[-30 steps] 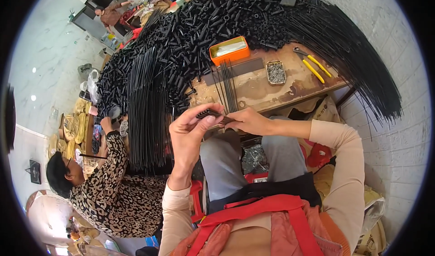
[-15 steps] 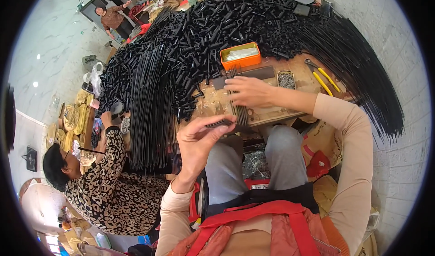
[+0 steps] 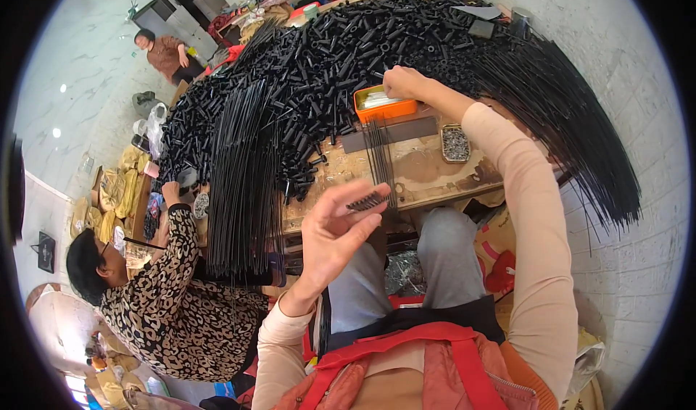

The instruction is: Grouping and trimming black plastic rods at a manufacturing workbench.

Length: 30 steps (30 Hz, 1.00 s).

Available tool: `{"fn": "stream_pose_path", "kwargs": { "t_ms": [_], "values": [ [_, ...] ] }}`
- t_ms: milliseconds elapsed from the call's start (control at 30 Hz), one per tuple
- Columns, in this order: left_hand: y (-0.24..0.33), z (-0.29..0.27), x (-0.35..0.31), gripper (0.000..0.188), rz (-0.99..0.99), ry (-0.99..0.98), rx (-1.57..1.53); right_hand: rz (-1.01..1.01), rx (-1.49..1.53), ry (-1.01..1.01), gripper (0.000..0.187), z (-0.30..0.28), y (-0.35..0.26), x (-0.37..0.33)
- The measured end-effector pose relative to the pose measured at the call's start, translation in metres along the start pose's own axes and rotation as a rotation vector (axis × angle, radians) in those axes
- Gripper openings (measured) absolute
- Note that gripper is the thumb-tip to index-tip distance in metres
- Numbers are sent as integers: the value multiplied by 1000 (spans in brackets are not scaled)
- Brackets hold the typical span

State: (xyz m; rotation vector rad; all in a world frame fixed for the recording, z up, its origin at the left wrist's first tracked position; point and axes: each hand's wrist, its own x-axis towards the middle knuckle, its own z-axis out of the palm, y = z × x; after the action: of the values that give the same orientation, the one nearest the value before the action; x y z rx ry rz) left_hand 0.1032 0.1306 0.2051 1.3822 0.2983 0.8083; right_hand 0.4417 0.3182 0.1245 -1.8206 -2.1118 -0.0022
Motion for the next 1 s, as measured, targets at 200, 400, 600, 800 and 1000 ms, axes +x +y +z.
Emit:
{"fn": "stream_pose_path", "kwargs": {
  "t_ms": [200,400,600,800,1000],
  "values": [
    [-1,-4,8,39,1,80,174,-107,155,190,13,-54,-49,-37],
    [5,-11,16,27,-27,140,3,-365,260,372,36,-145,-180,-165],
    [5,-8,18,22,-51,174,-34,-353,-227,334,57,-143,-207,-210],
    [6,-10,13,21,-53,201,10,-286,-246,236,60,-128,-210,-214],
    [5,-14,11,20,-26,194,0,-334,-64,264,61,-120,-205,-209]
  ]
}}
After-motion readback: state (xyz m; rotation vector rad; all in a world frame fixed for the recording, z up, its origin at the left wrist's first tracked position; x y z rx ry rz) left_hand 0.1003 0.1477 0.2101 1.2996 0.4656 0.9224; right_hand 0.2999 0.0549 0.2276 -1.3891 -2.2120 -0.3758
